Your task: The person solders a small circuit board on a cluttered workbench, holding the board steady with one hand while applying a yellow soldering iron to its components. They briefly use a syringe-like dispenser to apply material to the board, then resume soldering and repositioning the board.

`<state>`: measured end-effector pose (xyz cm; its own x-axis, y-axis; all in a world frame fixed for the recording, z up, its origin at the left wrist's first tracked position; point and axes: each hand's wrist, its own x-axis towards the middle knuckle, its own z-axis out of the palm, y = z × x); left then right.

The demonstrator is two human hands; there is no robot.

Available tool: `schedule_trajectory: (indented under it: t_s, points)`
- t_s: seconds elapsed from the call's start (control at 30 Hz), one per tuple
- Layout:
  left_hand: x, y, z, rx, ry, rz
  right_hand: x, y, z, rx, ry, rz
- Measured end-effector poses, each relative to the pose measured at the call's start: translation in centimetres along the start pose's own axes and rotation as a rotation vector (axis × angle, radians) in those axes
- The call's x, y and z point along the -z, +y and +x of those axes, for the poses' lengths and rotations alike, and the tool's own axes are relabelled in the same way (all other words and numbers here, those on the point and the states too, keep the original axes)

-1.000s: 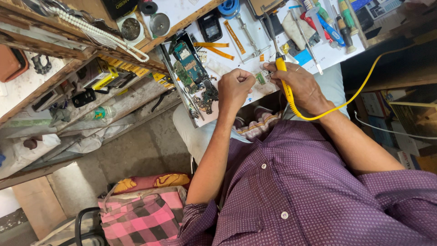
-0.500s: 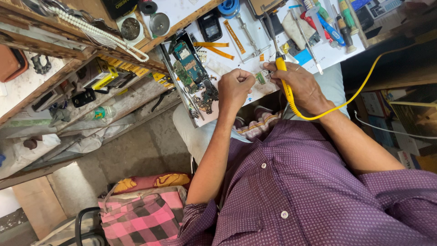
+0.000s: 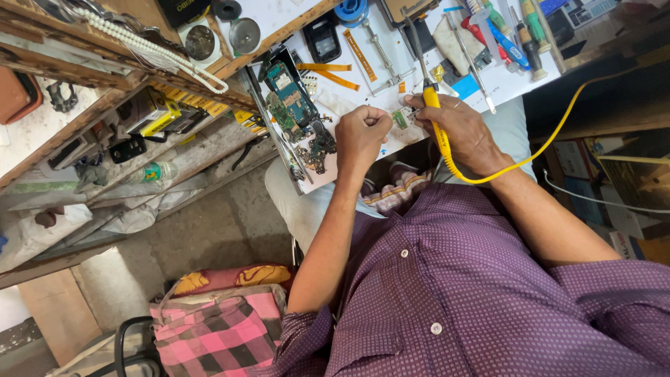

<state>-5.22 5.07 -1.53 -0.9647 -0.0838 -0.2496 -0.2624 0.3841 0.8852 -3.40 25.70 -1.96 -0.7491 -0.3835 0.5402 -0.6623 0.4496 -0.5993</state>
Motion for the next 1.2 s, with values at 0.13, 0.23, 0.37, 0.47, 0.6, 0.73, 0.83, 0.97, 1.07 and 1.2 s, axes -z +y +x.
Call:
schedule_trajectory:
  t_s: [0.13, 0.23, 0.37, 0.47, 0.6, 0.73, 0.83, 0.97, 1.07, 1.2]
  points:
    - [-0.35, -0.23, -0.2, -0.027, 0.028, -0.013, 0.0, 0.02, -0.17, -0.001, 0.001, -0.006]
    - [-0.63, -0.44, -0.42, -0.037, 0.044, -0.026, -0.2, 0.07, -0.26, -0.035, -0.009, -0.012]
    - [-0.7, -0.55, -0.45, -0.053, 0.05, -0.034, -0.37, 0.05, -0.22, -0.01, 0.012, -0.023]
    - [-0.54, -0.49, -0.48, -0.027, 0.03, -0.05, -0.16, -0.03, -0.1, -0.002, 0.013, -0.023]
    - [-0.46, -0.4, -0.42, -0.031, 0.025, -0.06, -0.14, -0.2, 0.06, -0.001, 0.022, -0.026]
    - [-0.43, -0.33, -0.33, -0.013, 0.016, -0.072, -0.17, -0.08, 0.06, -0.006, 0.019, -0.024]
    - [-0.44, -0.3, -0.26, -0.002, 0.014, -0.082, -0.3, -0.02, -0.03, -0.013, 0.023, -0.022]
    - [-0.52, -0.36, -0.27, 0.014, 0.009, -0.093, -0.3, 0.04, -0.12, -0.015, 0.018, -0.026]
    - [-0.59, -0.42, -0.21, 0.004, 0.018, -0.075, -0.28, 0.07, -0.06, -0.008, 0.015, -0.031]
    - [-0.68, -0.48, -0.36, -0.026, 0.032, -0.076, -0.24, -0.01, -0.05, -0.015, 0.019, -0.026]
